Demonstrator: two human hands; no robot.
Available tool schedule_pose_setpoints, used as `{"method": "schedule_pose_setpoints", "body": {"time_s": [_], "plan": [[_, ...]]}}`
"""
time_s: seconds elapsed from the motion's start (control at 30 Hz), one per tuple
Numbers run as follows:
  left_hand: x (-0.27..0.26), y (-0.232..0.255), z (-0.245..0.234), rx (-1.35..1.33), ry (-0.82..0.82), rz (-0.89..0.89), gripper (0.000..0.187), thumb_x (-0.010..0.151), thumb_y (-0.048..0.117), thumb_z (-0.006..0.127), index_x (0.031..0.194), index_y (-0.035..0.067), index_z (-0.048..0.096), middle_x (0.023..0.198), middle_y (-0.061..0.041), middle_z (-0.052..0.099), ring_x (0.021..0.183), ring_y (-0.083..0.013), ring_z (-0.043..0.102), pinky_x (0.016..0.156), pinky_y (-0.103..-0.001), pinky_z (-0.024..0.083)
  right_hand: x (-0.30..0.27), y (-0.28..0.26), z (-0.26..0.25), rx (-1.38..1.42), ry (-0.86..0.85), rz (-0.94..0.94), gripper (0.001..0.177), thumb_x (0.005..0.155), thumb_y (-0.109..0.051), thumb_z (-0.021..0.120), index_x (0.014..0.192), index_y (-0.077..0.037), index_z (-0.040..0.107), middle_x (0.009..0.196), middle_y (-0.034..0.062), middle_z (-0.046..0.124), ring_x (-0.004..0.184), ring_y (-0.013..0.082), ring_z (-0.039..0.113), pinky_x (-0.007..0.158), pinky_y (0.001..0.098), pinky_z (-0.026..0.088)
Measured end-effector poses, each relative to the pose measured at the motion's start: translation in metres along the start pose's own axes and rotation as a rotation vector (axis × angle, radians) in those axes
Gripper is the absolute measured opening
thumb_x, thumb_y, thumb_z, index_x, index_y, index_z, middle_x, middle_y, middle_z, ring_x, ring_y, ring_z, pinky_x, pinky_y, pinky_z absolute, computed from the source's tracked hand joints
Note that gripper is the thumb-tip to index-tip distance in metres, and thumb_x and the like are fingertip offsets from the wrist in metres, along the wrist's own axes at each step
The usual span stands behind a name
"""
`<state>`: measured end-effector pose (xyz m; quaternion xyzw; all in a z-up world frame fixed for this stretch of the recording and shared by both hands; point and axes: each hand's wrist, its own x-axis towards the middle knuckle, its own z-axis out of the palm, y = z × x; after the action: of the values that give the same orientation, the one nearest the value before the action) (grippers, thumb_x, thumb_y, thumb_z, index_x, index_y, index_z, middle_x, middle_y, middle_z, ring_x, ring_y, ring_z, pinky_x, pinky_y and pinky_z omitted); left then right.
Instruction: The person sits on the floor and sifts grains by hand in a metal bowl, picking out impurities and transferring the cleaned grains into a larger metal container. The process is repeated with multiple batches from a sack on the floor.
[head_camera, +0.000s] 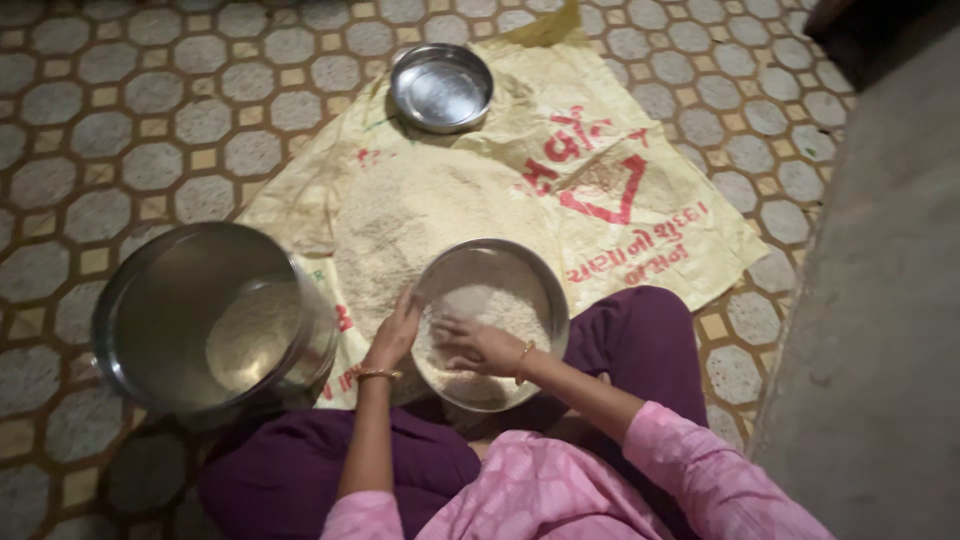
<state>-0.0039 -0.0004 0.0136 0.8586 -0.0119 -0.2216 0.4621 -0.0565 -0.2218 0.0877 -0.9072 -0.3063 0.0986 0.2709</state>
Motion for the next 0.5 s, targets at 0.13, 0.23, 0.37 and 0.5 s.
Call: {"method": "schedule_pose_setpoints", "body": {"time_s": [0.13,0.23,0.37,0.5], "plan": [[0.008,-0.012,-0.014,0.09,-0.001,-0.103,0.083,0.095,0.072,0.026,0.163,0.024,0.029,0.14,-0.032,0.057,0.135,-0.0486,0.05,0.111,-0.05,0.041,-0.034,0.046,-0.029,-0.123,0.538,-0.036,0.041,0.096,-0.027,0.07,0.135,-0.014,0.067,0.157,0.0075,0.057,0.149,0.0311,0.052,0.128,0.044,0.039],[0.012,-0.023,-0.008,-0.082,0.022,-0.191,0.083,0.097,0.07,0.026,0.161,0.016,0.03,0.145,-0.028,0.054,0.137,-0.0428,0.048,0.113,-0.047,0.039,-0.063,0.105,-0.053,-0.131,0.665,0.427,0.05,0.096,-0.031,0.072,0.137,-0.006,0.059,0.136,0.0194,0.062,0.129,0.0371,0.055,0.113,0.0437,0.043],[0.022,-0.015,0.023,-0.302,0.009,0.11,0.086,0.102,0.069,0.027,0.156,0.002,0.032,0.154,-0.022,0.045,0.145,-0.0335,0.039,0.118,-0.042,0.031,-0.082,0.145,-0.059,1.204,0.606,0.608,0.063,0.092,-0.03,0.068,0.146,-0.002,0.049,0.137,0.0159,0.062,0.121,0.0252,0.06,0.103,0.0362,0.048],[0.018,-0.01,0.014,-0.445,-0.006,0.037,0.087,0.1,0.068,0.024,0.16,0.005,0.012,0.165,-0.015,0.017,0.15,-0.0263,0.019,0.12,-0.039,0.021,-0.084,0.139,-0.054,1.101,0.549,0.67,0.071,0.091,-0.041,0.067,0.149,-0.006,0.045,0.136,0.0152,0.059,0.12,0.0272,0.058,0.097,0.0379,0.051]]}}
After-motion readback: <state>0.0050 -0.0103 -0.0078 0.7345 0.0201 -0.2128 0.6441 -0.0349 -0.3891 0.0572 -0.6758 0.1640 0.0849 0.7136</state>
